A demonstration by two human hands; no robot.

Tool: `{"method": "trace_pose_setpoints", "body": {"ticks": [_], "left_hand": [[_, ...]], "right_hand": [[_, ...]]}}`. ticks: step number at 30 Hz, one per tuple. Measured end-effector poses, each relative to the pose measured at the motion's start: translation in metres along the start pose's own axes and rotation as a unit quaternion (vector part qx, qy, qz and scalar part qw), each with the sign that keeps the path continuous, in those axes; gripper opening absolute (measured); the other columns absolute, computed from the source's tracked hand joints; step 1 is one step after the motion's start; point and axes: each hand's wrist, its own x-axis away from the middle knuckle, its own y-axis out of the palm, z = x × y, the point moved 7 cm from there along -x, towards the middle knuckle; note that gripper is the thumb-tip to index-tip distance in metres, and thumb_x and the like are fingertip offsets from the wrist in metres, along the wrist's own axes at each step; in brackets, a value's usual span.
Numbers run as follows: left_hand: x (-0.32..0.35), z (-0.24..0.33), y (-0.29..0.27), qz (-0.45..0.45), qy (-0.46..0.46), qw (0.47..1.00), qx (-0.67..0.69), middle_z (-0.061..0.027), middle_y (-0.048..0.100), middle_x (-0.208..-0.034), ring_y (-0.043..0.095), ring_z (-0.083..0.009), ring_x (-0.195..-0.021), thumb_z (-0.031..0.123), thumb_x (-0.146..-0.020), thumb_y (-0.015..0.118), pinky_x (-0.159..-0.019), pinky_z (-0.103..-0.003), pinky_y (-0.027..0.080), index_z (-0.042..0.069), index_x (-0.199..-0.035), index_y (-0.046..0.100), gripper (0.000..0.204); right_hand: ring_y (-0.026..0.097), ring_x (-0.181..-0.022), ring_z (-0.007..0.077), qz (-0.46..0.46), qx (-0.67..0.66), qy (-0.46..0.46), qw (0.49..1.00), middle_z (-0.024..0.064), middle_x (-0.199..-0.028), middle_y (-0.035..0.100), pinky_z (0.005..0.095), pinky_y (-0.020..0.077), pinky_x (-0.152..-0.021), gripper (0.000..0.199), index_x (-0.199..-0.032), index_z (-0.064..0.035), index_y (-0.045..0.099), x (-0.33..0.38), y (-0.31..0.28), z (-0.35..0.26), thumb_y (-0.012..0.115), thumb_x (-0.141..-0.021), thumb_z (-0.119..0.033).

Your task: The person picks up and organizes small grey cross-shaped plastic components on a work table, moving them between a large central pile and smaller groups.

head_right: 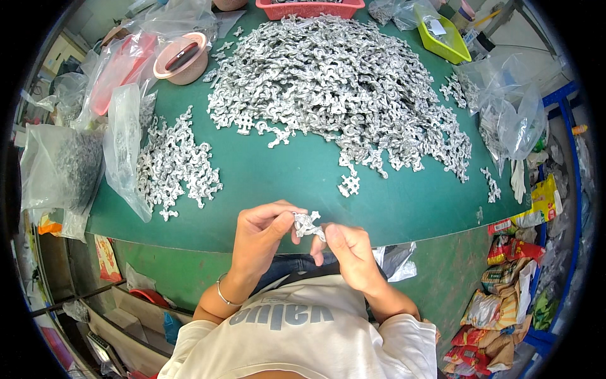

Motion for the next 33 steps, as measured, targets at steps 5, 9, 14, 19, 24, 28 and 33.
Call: {"method": "trace_pose_setpoints", "body": {"ticks": [5,9,14,19,24,28,33], "left_hand": [[-0.001,0.000,0.010,-0.001,0.007,0.999,-0.049,-0.0139,0.061,-0.092,0.057,-0.0174,-0.077,0.010,-0.088,0.053,-0.074,-0.027,0.046,-0.005,-0.098,0.059,0.019],[-0.006,-0.019,-0.003,0.066,-0.050,0.974,0.210,-0.0176,0.060,-0.096,0.060,-0.0208,-0.080,0.012,-0.091,0.048,-0.077,-0.031,0.048,-0.001,-0.096,0.055,0.016],[-0.006,-0.024,-0.030,0.145,-0.025,0.972,0.182,-0.0148,0.059,-0.091,0.054,-0.0177,-0.070,0.010,-0.088,0.049,-0.067,-0.029,0.045,0.000,-0.098,0.054,0.014],[-0.007,-0.036,-0.022,0.124,-0.059,0.974,0.182,-0.0068,0.054,-0.080,0.049,-0.0147,-0.068,0.011,-0.088,0.051,-0.061,-0.026,0.041,-0.001,-0.095,0.056,0.014],[-0.007,-0.040,-0.030,0.121,-0.083,0.975,0.168,-0.0046,0.052,-0.079,0.047,-0.0126,-0.065,0.013,-0.088,0.052,-0.057,-0.024,0.039,-0.002,-0.094,0.057,0.017],[-0.009,-0.046,-0.025,0.076,-0.118,0.980,0.141,-0.0031,0.050,-0.080,0.043,-0.0088,-0.062,0.013,-0.089,0.053,-0.053,-0.021,0.035,-0.002,-0.105,0.057,0.023],[-0.016,-0.028,-0.018,0.096,-0.026,0.995,0.009,-0.0029,0.051,-0.083,0.041,-0.0070,-0.062,0.007,-0.086,0.055,-0.053,-0.020,0.034,-0.001,-0.115,0.054,0.030]], "right_hand": [[0.053,-0.060,0.0126,0.013,0.074,0.026,0.997,0.0061,-0.071,0.057,0.0266,0.0424,-0.058,0.039,-0.077,0.0024,0.057,-0.002,0.004,0.002,0.036,-0.097,-0.023],[0.056,-0.067,0.0133,0.019,0.284,-0.057,0.957,0.0072,-0.068,0.059,0.0288,0.0440,-0.061,0.029,-0.077,0.0022,0.060,-0.013,-0.013,0.005,0.046,-0.092,-0.018],[0.056,-0.071,0.0251,0.281,0.466,-0.045,0.838,0.0120,-0.074,0.060,0.0335,0.0419,-0.069,0.015,-0.077,0.0000,0.063,-0.036,-0.091,0.002,0.066,-0.077,-0.014],[0.050,-0.081,0.0266,0.231,0.654,-0.053,0.719,0.0098,-0.075,0.057,0.0372,0.0353,-0.072,0.013,-0.073,-0.0034,0.062,-0.065,-0.087,0.012,0.069,-0.072,-0.015],[0.052,-0.079,0.0277,0.221,0.633,-0.099,0.735,0.0109,-0.077,0.057,0.0383,0.0367,-0.071,0.006,-0.076,-0.0020,0.061,-0.061,-0.081,0.005,0.062,-0.075,-0.008],[0.059,-0.072,0.0229,0.231,0.474,-0.079,0.846,0.0127,-0.075,0.061,0.0325,0.0431,-0.066,0.006,-0.081,0.0023,0.056,-0.044,-0.070,-0.005,0.054,-0.082,-0.003],[0.057,-0.068,0.0094,0.088,0.105,0.036,0.990,0.0060,-0.072,0.061,0.0245,0.0448,-0.061,0.010,-0.088,0.0034,0.056,-0.026,-0.040,0.014,0.050,-0.088,-0.004]]}}
